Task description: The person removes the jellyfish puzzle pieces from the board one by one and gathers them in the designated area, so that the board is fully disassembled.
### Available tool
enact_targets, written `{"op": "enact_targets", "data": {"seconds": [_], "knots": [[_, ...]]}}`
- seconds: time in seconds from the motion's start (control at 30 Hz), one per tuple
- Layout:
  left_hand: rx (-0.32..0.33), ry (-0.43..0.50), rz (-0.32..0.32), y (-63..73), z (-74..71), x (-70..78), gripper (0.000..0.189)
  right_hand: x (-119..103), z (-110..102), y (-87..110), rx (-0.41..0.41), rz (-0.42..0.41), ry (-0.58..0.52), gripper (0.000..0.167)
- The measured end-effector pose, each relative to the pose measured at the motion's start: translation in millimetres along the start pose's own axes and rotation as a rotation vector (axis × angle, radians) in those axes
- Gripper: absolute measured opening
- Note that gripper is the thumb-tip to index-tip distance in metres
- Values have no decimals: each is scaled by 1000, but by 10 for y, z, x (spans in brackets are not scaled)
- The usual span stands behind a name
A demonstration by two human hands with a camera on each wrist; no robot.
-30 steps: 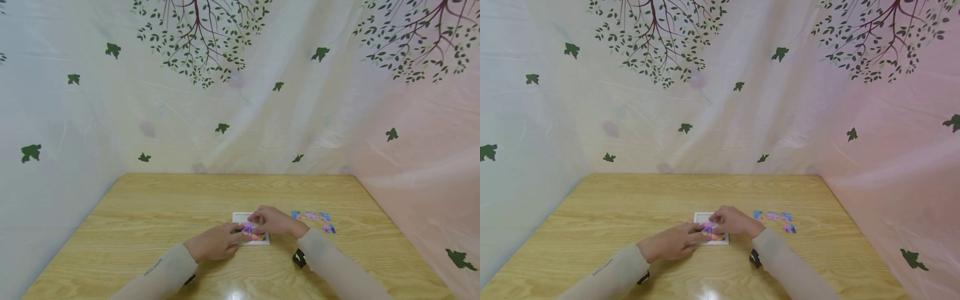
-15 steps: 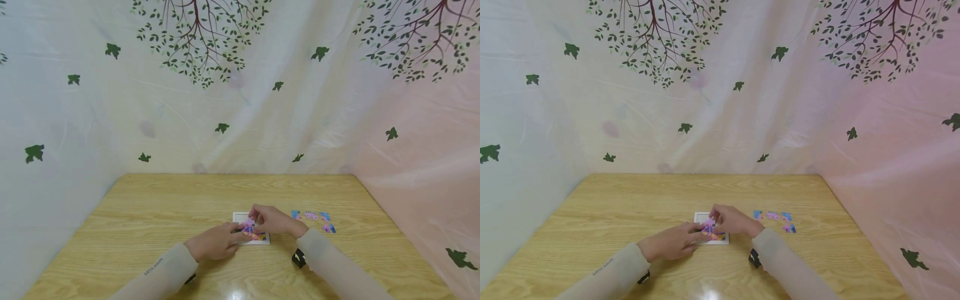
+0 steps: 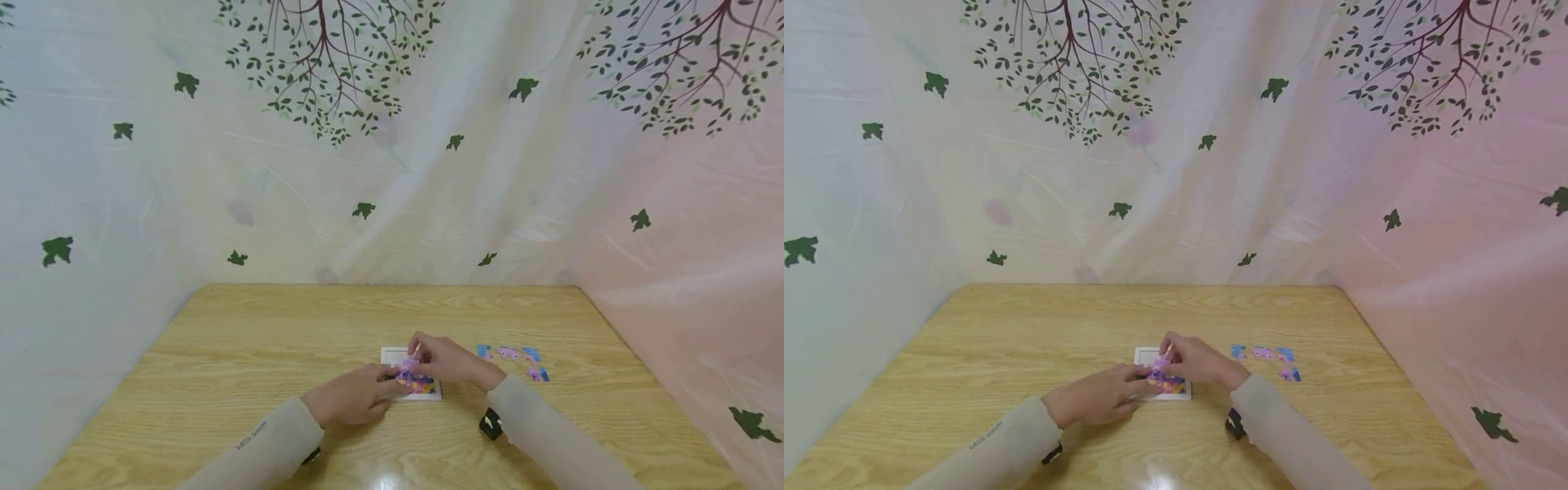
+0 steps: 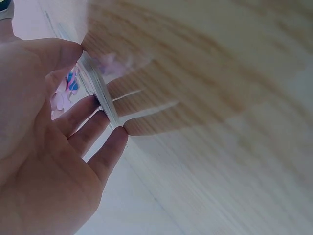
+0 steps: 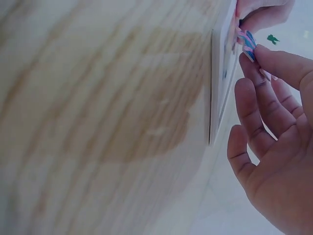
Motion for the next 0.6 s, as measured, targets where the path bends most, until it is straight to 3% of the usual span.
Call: {"op": "enact_targets", "data": {"seconds": [0.27,0.6], "knots": [[5,-6,-4,8,-5,10,43,102,-145,110,38,-16,23,17],[6,21,-31,5,-25,12,44,340,-420,436,64,-1,-41,18]]}}
Point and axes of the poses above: each hand's wrist, its own y-axis away from the middle knuckle, its own z-axis out of the palm, x = y × z, the point moved 8 cm from there along -y, towards the middle knuckle, and after that the axes turned 2 degrees about x, right-handed, at the moved point
